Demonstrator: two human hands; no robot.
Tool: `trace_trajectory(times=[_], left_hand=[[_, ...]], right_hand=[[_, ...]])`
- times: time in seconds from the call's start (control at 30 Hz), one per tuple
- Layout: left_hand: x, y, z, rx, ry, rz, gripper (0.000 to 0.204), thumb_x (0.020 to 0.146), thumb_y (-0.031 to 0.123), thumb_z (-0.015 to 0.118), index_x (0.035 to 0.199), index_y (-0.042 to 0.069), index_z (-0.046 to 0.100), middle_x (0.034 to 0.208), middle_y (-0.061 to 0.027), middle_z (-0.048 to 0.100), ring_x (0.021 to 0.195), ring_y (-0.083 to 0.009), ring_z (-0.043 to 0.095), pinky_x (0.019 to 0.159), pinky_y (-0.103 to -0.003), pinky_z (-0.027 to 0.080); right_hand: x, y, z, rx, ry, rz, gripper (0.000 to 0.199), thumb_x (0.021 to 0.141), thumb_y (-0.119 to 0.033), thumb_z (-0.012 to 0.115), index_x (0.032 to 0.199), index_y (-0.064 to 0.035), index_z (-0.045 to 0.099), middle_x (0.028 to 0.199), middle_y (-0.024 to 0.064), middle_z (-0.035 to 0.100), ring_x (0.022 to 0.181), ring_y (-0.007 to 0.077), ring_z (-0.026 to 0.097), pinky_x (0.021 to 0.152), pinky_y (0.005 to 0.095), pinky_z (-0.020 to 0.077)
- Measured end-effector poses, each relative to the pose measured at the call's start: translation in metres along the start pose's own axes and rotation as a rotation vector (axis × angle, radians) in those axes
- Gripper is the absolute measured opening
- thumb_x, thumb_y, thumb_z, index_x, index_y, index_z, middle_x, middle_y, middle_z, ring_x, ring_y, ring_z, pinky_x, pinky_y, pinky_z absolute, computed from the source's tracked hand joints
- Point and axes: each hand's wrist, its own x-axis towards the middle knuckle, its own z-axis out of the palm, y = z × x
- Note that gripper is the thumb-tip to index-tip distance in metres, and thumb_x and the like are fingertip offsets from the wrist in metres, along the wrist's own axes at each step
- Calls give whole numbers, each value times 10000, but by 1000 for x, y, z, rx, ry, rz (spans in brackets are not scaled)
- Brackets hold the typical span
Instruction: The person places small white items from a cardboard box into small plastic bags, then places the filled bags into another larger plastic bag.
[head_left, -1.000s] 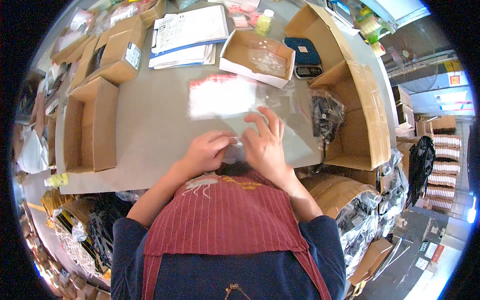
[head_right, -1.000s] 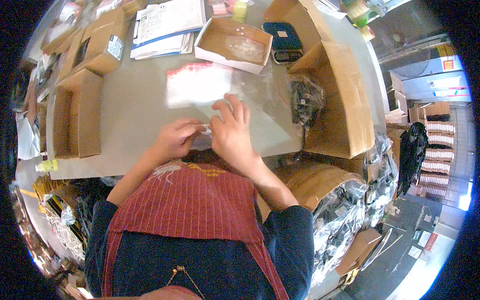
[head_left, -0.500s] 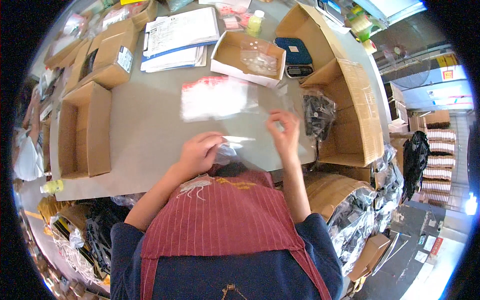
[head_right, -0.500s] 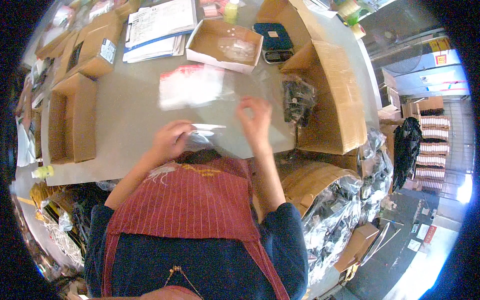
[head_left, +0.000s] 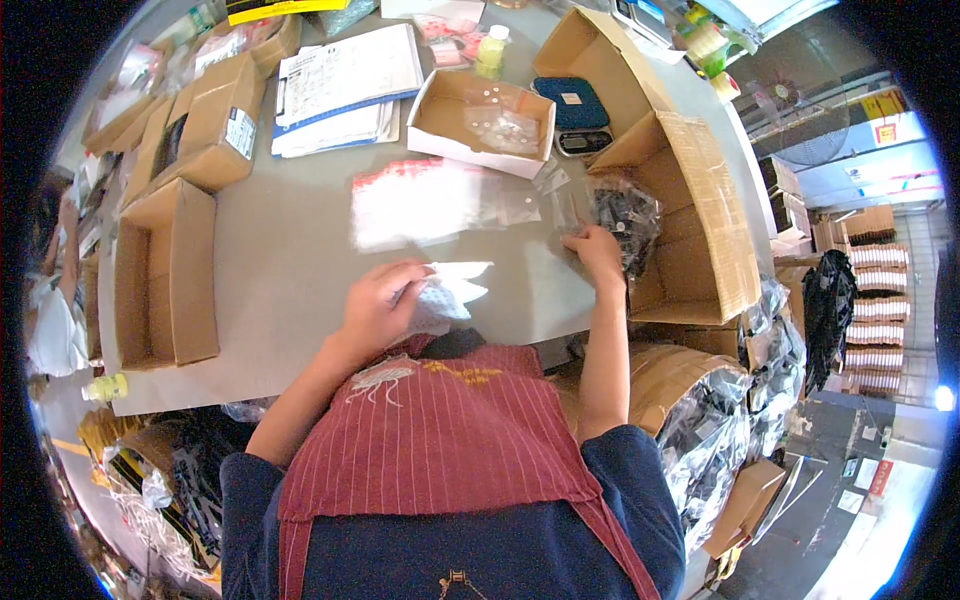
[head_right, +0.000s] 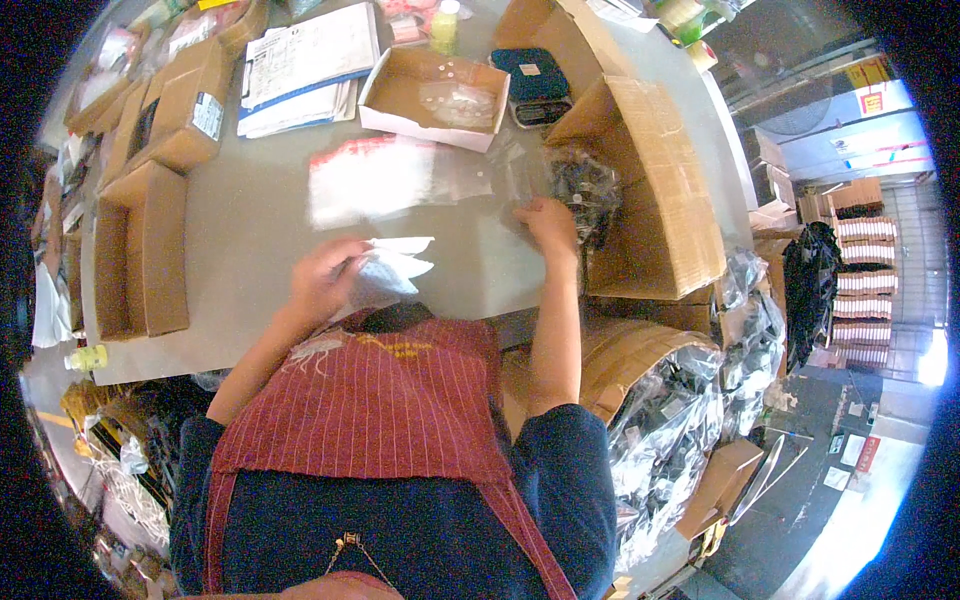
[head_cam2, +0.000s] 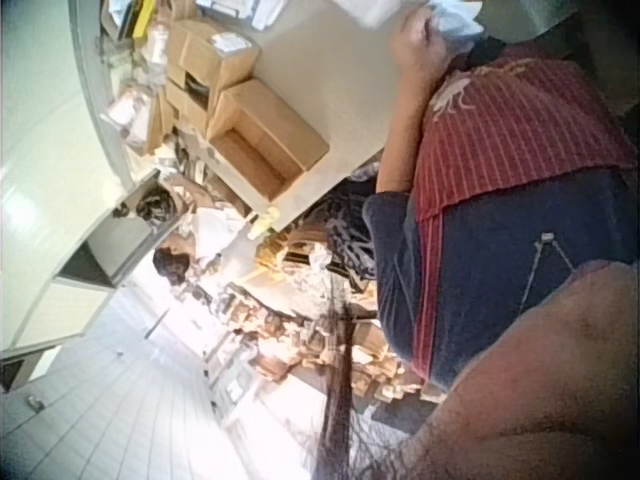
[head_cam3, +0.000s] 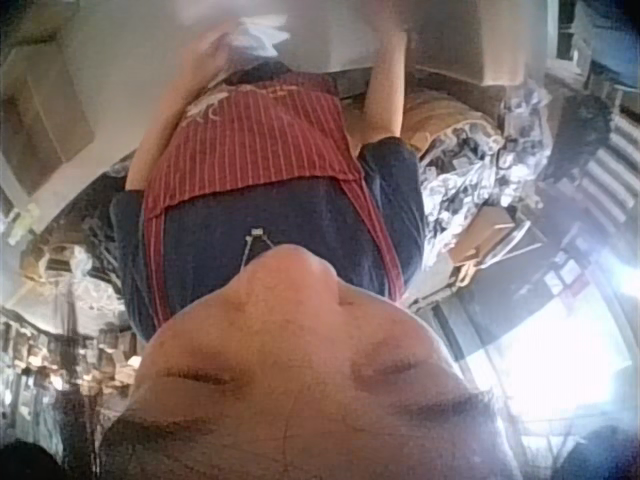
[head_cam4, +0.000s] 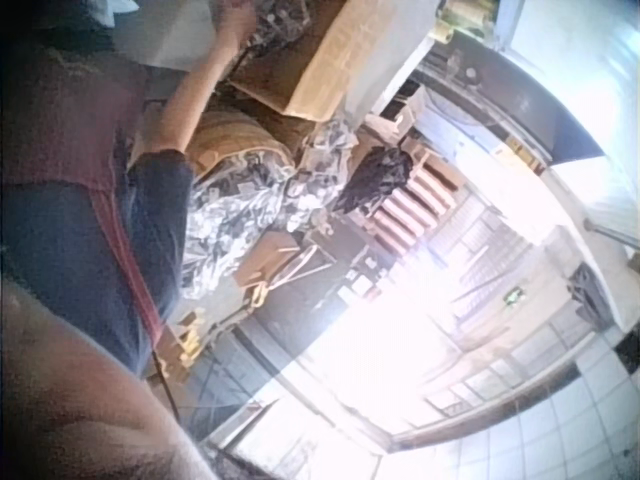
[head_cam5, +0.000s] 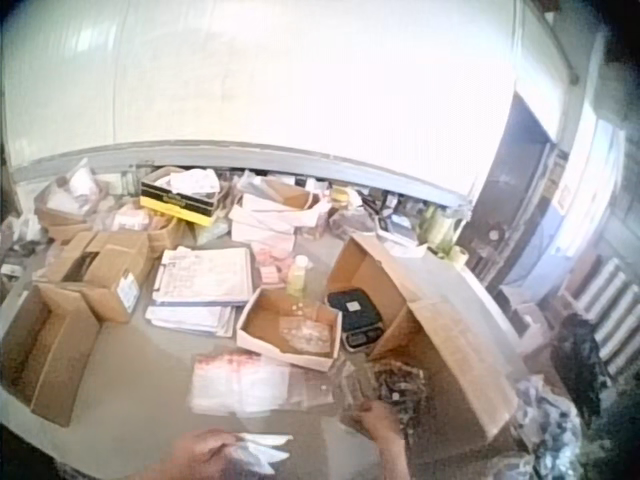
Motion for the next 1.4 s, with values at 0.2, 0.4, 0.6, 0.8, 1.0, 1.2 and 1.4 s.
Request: trace_trajectory(times=[0.2, 0.4, 0.6, 0.8, 1.0, 1.2, 1.4], left_hand=[[5, 2, -3, 0, 77, -33, 154, 883, 50, 671, 1035, 35, 693, 1056, -106, 719, 922, -216, 703, 793, -312, 556], [8, 0, 1, -147, 162, -179, 108, 866, 31, 677, 973, 24, 678, 939, -101, 711, 783, -211, 678, 703, -298, 532], [13, 1, -3, -186, 165, -232, 106, 847, 18, 703, 949, 0, 681, 894, -84, 708, 765, -141, 647, 694, -276, 515], [5, -13, 3, -280, 178, -331, 111, 853, 12, 705, 961, -8, 702, 914, -59, 720, 780, -114, 638, 721, -264, 519], [10, -8, 0, -315, 133, -329, 115, 876, 67, 700, 960, -12, 717, 818, -6, 689, 759, -76, 607, 682, -238, 486], [2, -21, 6, -420, 145, -481, 109, 876, 43, 698, 973, -6, 711, 861, 13, 680, 756, -60, 564, 682, -226, 452], [-6, -44, 4, -534, 173, -514, 155, 878, 76, 700, 1012, 1, 712, 899, -1, 686, 804, -77, 591, 736, -241, 466]], right_hand=[[-39, -15, 10, 215, 119, -219, 308, 799, -322, 747, 920, -43, 699, 833, 149, 708, 770, 277, 686, 705, 393, 526], [-135, -106, 36, 455, 45, -651, 159, 874, -102, 668, 1015, -39, 630, 937, 136, 674, 857, 259, 683, 740, 365, 535], [-135, -103, 54, 394, 189, -716, 175, 825, -9, 659, 991, -24, 608, 935, 143, 642, 867, 304, 645, 753, 392, 519], [-120, -100, 49, 166, 270, -907, 172, 814, -17, 643, 980, -48, 611, 940, 137, 622, 915, 360, 603, 783, 432, 497], [-114, -101, 55, 162, 255, -985, 147, 805, -24, 649, 943, -57, 607, 919, 136, 617, 880, 366, 599, 763, 437, 494], [-112, -92, 58, -7, 268, -1112, 169, 793, -43, 620, 961, -62, 610, 950, 114, 623, 920, 344, 605, 777, 428, 509], [-75, -50, 20, 226, 252, -525, 181, 846, -145, 618, 1000, -84, 693, 886, 163, 690, 864, 360, 664, 769, 433, 529]])
